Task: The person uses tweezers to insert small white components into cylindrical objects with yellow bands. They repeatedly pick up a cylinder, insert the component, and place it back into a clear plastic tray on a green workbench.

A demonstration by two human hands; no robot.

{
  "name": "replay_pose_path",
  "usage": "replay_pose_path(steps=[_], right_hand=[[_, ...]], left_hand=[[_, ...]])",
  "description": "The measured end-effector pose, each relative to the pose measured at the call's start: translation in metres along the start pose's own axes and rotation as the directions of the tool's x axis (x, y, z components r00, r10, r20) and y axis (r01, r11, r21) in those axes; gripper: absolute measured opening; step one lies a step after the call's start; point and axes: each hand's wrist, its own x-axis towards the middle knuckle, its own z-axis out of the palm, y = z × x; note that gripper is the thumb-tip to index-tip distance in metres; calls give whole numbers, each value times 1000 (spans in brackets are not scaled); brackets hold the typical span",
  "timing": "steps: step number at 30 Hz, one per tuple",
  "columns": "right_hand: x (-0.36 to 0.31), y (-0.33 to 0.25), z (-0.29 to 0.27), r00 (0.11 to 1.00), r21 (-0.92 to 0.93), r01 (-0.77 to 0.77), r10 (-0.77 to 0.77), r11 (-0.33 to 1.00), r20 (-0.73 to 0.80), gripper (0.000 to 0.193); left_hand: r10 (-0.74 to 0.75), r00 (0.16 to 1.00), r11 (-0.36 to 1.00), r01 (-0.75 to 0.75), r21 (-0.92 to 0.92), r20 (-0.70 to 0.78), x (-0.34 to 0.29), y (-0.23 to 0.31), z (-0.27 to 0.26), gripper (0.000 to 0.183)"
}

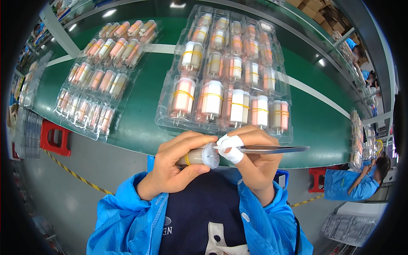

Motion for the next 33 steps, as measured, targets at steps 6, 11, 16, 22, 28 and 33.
replay_pose_path(steps=[6, 11, 16, 22, 28, 33], right_hand=[[10, -9, -5, 990, -124, 4, 13, 992, 141, 13], [4, 0, -7, 984, 284, -173, 174, 943, 24, 14], [-6, -1, -6, 991, 306, -63, 96, 950, -93, 18], [-7, 1, -5, 997, 92, -71, 75, 993, -36, 21], [-12, 2, -2, 978, 130, -54, 78, 990, -192, 20], [-13, -2, 4, 988, 126, -12, 32, 992, -152, 18]], left_hand=[[20, 1000, 999, -19, 48, -11, -3, -7, 4, 47], [24, 1000, 1000, -24, -4, 10, -2, -5, 0, 44], [-79, 995, 957, 60, -285, -55, -9, -16, 14, 62], [-146, 988, 898, 156, -411, 55, -9, -8, 9, 59], [-81, 994, 987, 70, -144, -70, -10, -11, 14, 45], [62, 998, 994, -60, 92, -16, -8, -14, 12, 48]])
